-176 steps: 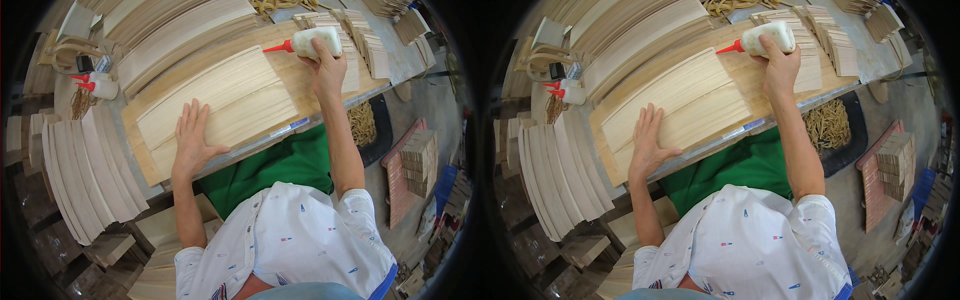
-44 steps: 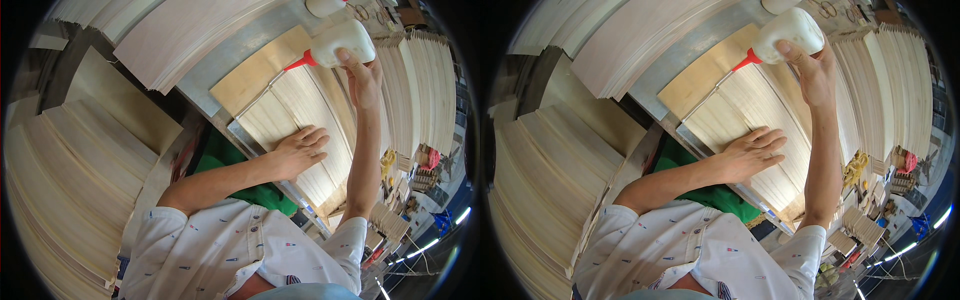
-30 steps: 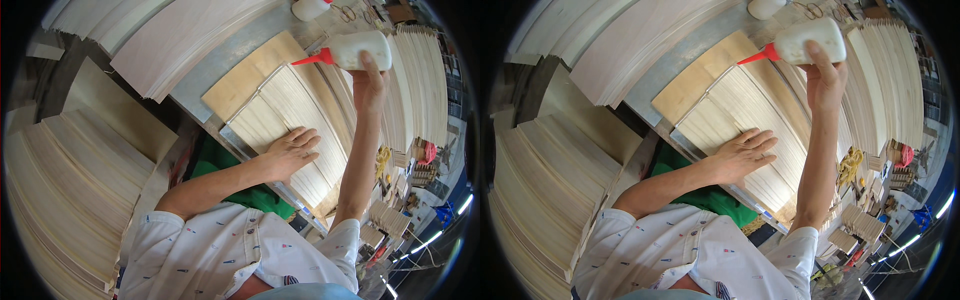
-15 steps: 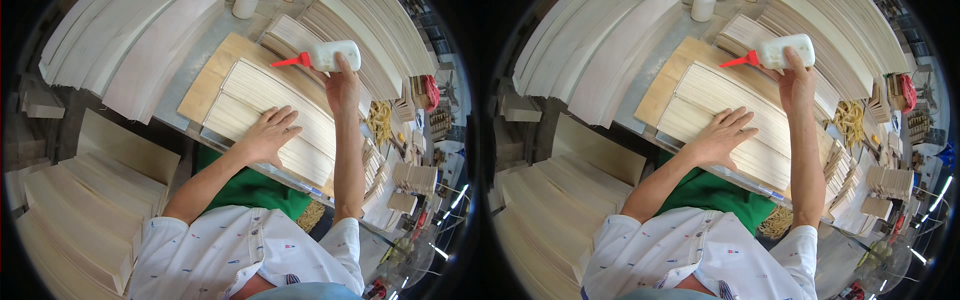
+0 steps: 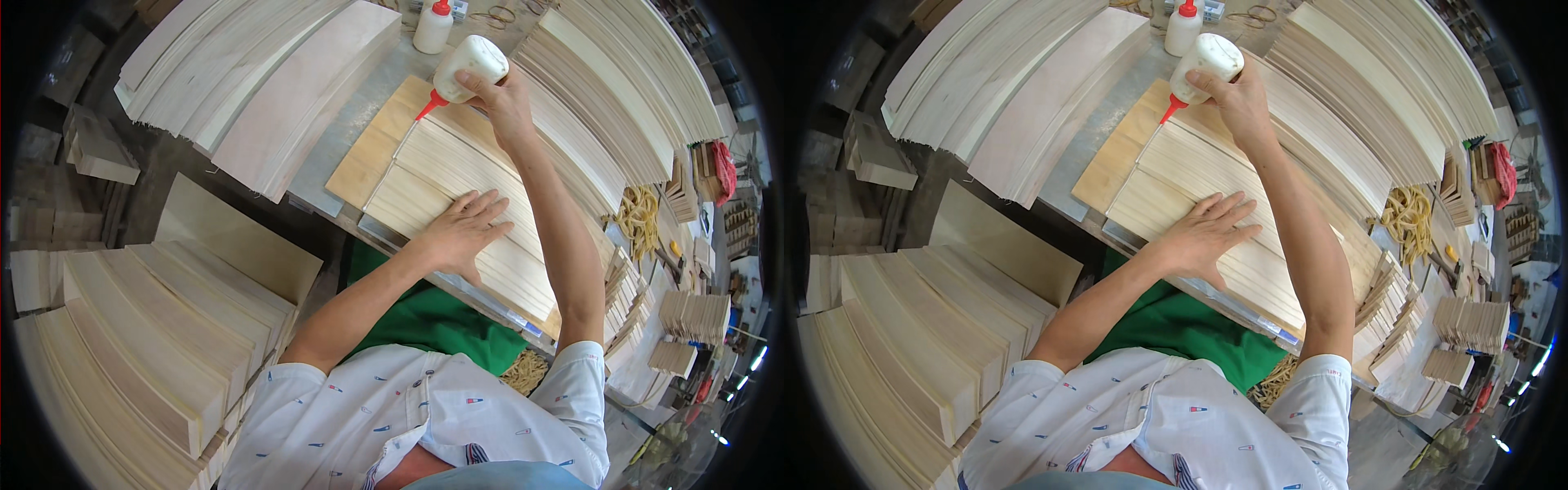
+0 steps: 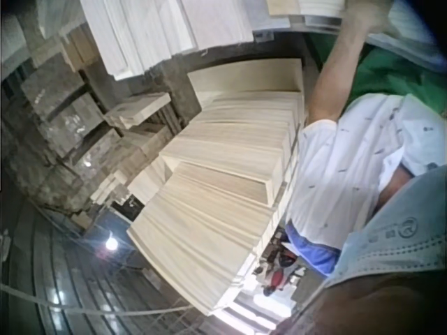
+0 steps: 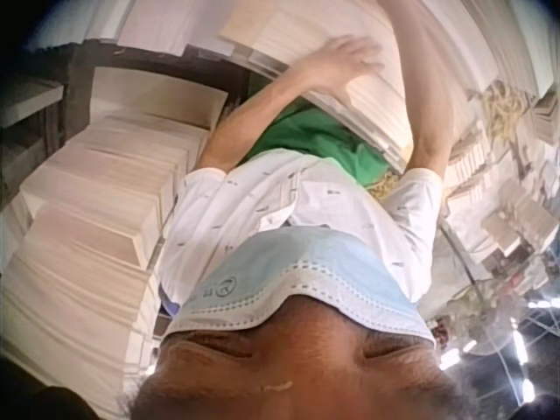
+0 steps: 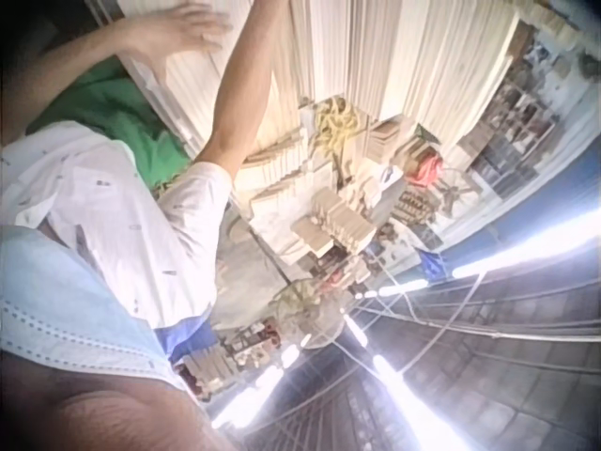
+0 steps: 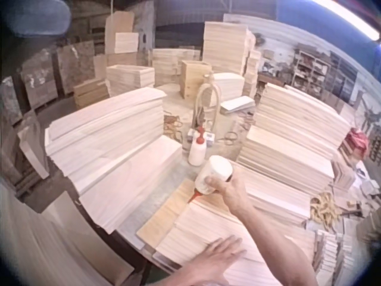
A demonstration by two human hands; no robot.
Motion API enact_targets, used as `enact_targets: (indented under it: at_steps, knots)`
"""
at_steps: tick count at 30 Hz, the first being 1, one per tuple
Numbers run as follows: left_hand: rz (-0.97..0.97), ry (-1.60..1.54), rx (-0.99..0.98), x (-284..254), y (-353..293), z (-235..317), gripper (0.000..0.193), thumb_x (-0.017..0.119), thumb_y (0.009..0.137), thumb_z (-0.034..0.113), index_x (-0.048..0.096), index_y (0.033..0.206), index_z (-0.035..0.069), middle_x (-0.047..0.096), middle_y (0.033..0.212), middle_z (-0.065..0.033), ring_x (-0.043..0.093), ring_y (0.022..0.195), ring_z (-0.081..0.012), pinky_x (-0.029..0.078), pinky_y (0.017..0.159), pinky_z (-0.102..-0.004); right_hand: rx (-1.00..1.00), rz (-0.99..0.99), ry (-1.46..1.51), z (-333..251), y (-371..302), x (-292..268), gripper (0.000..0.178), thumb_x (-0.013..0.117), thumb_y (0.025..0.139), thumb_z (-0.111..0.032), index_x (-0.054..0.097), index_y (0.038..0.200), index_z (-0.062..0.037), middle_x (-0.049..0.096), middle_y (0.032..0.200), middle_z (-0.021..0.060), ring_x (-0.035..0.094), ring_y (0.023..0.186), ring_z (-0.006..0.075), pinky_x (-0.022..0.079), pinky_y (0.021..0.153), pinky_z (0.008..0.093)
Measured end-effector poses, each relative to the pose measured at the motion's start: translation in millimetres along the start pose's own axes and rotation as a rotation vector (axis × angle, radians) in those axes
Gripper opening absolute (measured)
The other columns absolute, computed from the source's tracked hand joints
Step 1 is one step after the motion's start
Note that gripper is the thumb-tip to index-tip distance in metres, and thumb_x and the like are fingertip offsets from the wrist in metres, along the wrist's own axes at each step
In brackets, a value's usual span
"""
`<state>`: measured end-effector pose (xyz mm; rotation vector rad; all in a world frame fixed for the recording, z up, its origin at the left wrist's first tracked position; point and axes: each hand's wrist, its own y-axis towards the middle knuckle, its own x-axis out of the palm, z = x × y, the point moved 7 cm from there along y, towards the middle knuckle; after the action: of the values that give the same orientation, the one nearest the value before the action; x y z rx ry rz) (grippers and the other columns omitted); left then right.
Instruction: Apply wood glue to pre-cut wooden panels and assemble a multi-sided structural box component.
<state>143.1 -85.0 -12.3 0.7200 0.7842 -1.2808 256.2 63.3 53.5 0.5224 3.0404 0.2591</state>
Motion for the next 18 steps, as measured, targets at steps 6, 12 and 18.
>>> enact_targets:
  at_steps: [6,12,18]
  knots:
    - [0.000,-0.007,-0.010,0.3,0.1,-2.1,0.102,0.081,0.059,0.040,0.034,0.144,0.012,0.016,0.156,-0.0144,0.007,0.145,-0.0304,0.006,0.118,-0.0445,-0.012,0.000,-0.078,-3.9,5.6,0.7,0.056,0.077,0.077,-0.022,0.051,0.121,0.0002,0.064,0.104,0.0098,0.063,0.089,0.0170,0.052,0.069,0.0298]
    - [-0.005,-0.011,-0.015,-0.8,0.5,-1.6,0.102,0.082,0.058,0.040,0.035,0.144,0.013,0.017,0.156,-0.0142,0.006,0.146,-0.0296,0.006,0.118,-0.0440,-0.036,0.033,-0.074,-9.7,2.1,-1.5,0.059,0.078,0.077,-0.021,0.048,0.123,0.0022,0.062,0.109,0.0123,0.064,0.094,0.0197,0.055,0.074,0.0318]
    - [-0.003,-0.008,-0.014,-1.3,-0.2,-0.2,0.101,0.082,0.058,0.040,0.036,0.143,0.012,0.019,0.155,-0.0150,0.007,0.145,-0.0299,0.006,0.118,-0.0442,-0.008,0.055,0.049,-13.5,-2.4,-7.0,0.061,0.077,0.077,-0.017,0.044,0.125,0.0035,0.059,0.114,0.0151,0.064,0.099,0.0242,0.059,0.079,0.0357]
